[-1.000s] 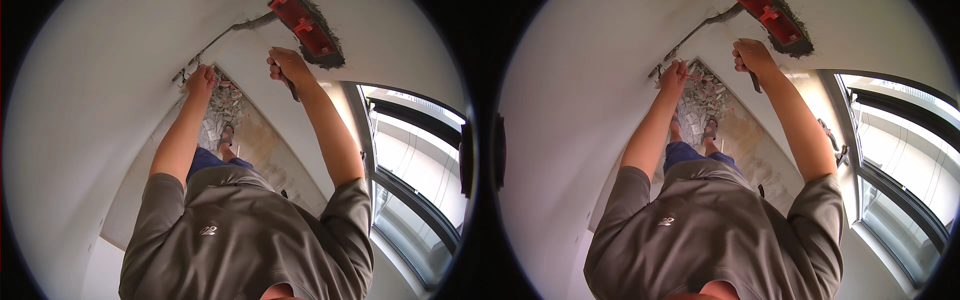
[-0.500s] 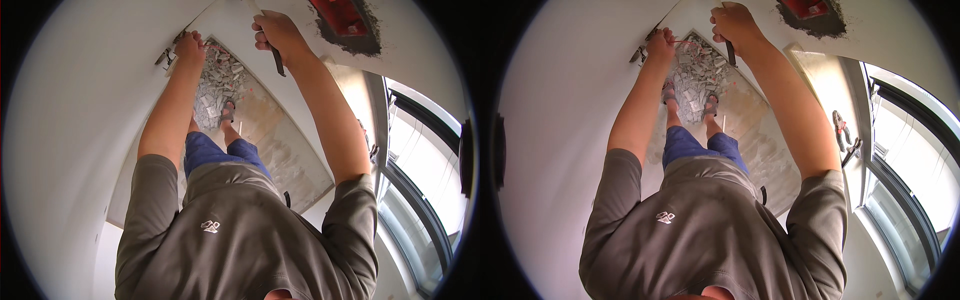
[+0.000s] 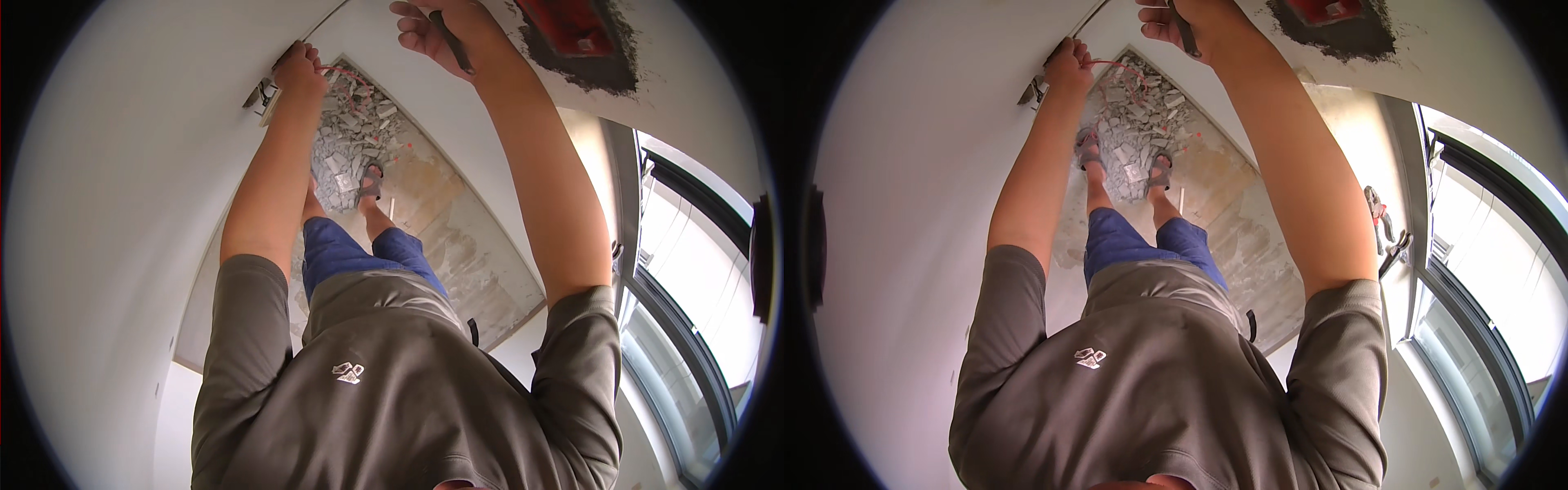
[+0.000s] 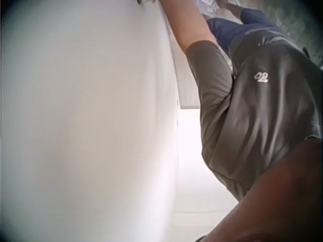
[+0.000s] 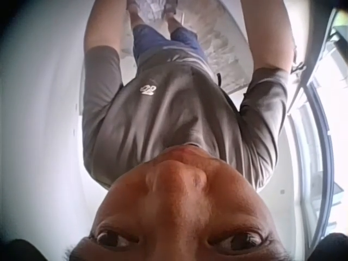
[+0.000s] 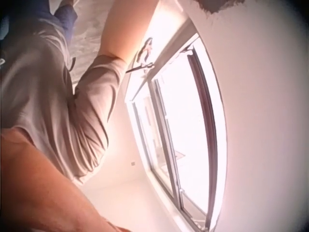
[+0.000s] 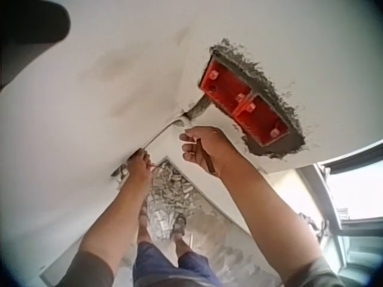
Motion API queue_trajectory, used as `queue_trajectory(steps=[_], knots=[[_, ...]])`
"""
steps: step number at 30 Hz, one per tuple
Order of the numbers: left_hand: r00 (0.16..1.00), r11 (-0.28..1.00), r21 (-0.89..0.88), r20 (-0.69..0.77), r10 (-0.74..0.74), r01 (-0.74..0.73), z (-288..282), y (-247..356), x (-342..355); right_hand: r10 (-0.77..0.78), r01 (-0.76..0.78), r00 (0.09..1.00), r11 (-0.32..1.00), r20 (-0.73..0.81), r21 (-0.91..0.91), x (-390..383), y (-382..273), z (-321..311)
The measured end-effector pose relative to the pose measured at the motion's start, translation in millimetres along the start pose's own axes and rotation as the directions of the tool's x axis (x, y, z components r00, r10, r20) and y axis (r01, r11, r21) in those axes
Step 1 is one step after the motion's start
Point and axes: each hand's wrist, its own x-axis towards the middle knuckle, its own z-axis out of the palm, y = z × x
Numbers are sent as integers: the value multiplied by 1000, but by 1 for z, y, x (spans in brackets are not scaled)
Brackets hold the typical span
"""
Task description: The recorder is installing white plastic conduits and pulling electrical wires into wall-mounted junction boxes during a renovation.
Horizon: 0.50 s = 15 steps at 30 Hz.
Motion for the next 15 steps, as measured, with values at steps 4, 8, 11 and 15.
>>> queue_trajectory(steps=[4,8,11,15], knots=[[1000,1000,4,-15,13,-13,9,-3,-1,87,-88,996,989,-20,-117,-13,-14,1],[999,999,-6,-28,31,-31,17,-6,1,38,-44,983,998,181,33,9,-12,-24],[999,1000,-15,-42,20,-21,11,-2,4,21,-32,989,997,145,75,7,-12,-7],[998,999,22,-33,44,-44,12,-5,-2,42,-42,999,999,-9,-8,5,-17,-4]])
